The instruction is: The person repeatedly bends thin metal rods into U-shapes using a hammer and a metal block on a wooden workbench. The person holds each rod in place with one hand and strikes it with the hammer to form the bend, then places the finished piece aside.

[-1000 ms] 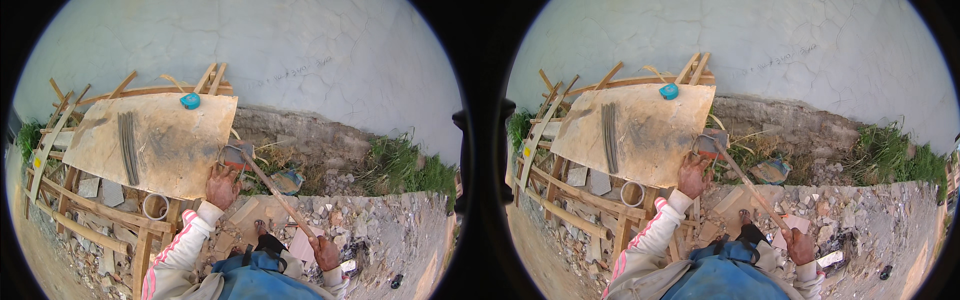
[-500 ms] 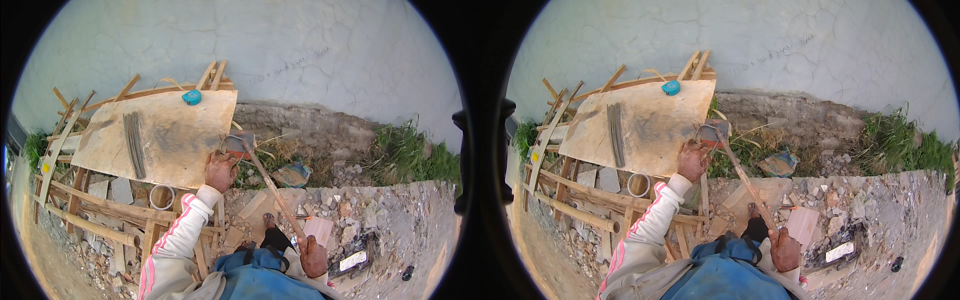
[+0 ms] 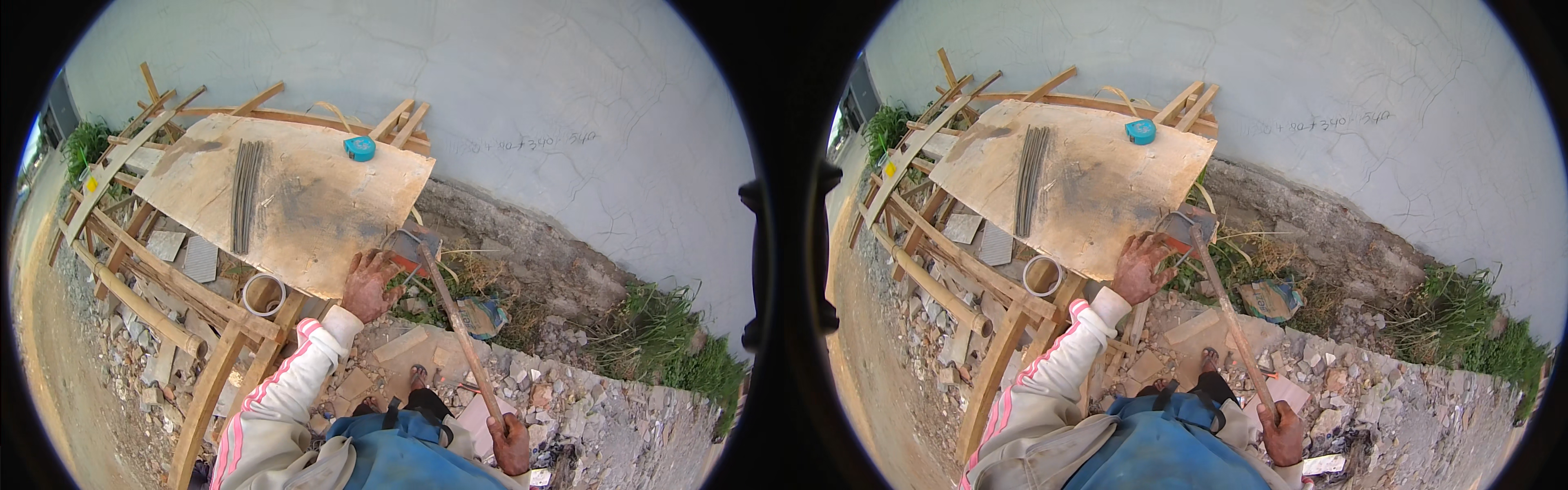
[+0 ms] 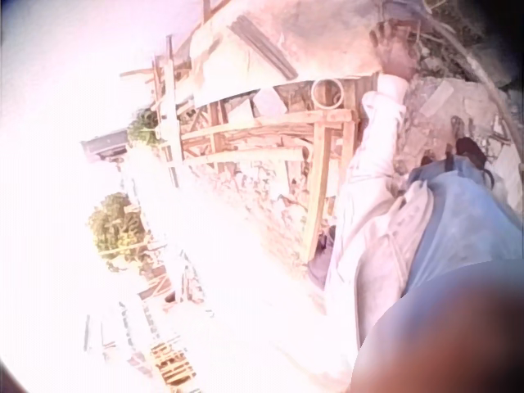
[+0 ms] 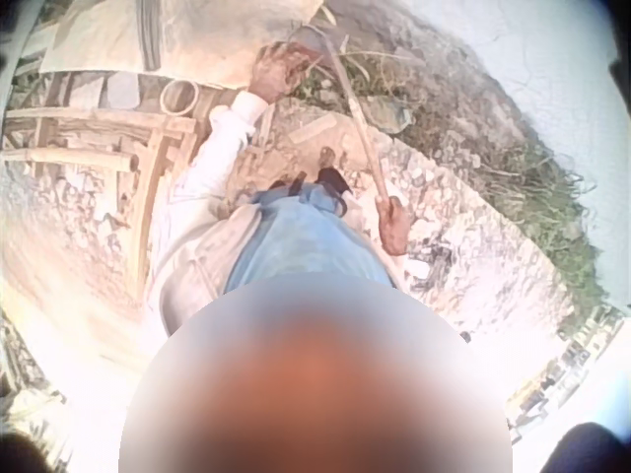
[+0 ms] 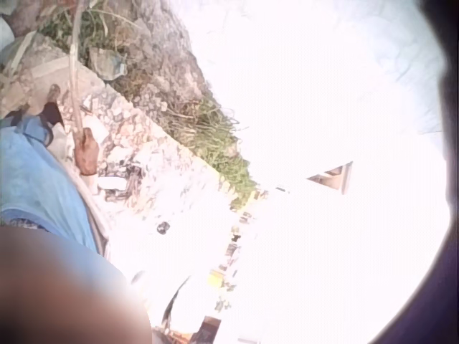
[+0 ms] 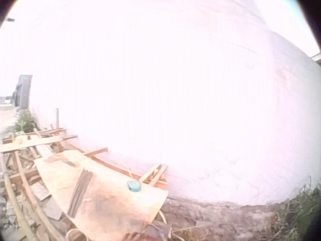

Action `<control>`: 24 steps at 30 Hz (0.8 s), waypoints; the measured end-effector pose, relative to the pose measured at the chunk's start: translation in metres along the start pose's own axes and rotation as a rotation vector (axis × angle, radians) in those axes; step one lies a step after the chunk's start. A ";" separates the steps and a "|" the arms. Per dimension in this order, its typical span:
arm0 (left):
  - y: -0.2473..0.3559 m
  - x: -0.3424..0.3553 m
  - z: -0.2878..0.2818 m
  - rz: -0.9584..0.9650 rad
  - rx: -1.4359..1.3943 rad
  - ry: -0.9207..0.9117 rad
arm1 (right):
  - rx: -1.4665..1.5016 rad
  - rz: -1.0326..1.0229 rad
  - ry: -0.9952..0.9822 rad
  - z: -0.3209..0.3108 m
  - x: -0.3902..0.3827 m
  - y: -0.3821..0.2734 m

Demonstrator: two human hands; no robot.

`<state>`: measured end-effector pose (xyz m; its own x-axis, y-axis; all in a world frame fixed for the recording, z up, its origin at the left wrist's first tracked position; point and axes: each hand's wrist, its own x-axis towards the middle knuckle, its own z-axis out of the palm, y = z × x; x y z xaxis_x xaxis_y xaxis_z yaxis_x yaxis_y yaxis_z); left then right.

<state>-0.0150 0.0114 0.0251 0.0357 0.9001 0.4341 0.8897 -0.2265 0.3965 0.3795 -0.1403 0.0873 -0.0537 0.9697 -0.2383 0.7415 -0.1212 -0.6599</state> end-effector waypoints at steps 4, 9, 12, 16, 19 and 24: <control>-0.006 0.003 -0.008 -0.068 -0.218 0.107 | 0.214 -0.061 -0.022 0.005 0.032 0.014; -0.018 0.035 -0.013 -0.400 -0.096 0.128 | 0.566 -0.193 -0.206 0.053 0.118 -0.012; -0.017 0.055 -0.006 -0.483 -0.011 0.016 | 0.732 -0.175 -0.294 0.099 0.174 -0.051; -0.026 0.066 0.002 -0.469 -0.045 0.040 | 0.835 -0.147 -0.177 0.166 0.195 -0.099; -0.042 0.062 0.010 -0.508 -0.239 0.036 | 0.961 -0.087 -0.263 0.183 0.200 -0.120; -0.063 0.058 0.031 -0.553 -0.496 0.083 | 1.157 -0.042 -0.232 0.177 0.207 -0.144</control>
<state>-0.0551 0.0895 0.0004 -0.4093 0.9048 0.1176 0.4577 0.0921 0.8843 0.1439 0.0400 0.0070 -0.2723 0.9302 -0.2463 -0.3042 -0.3261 -0.8950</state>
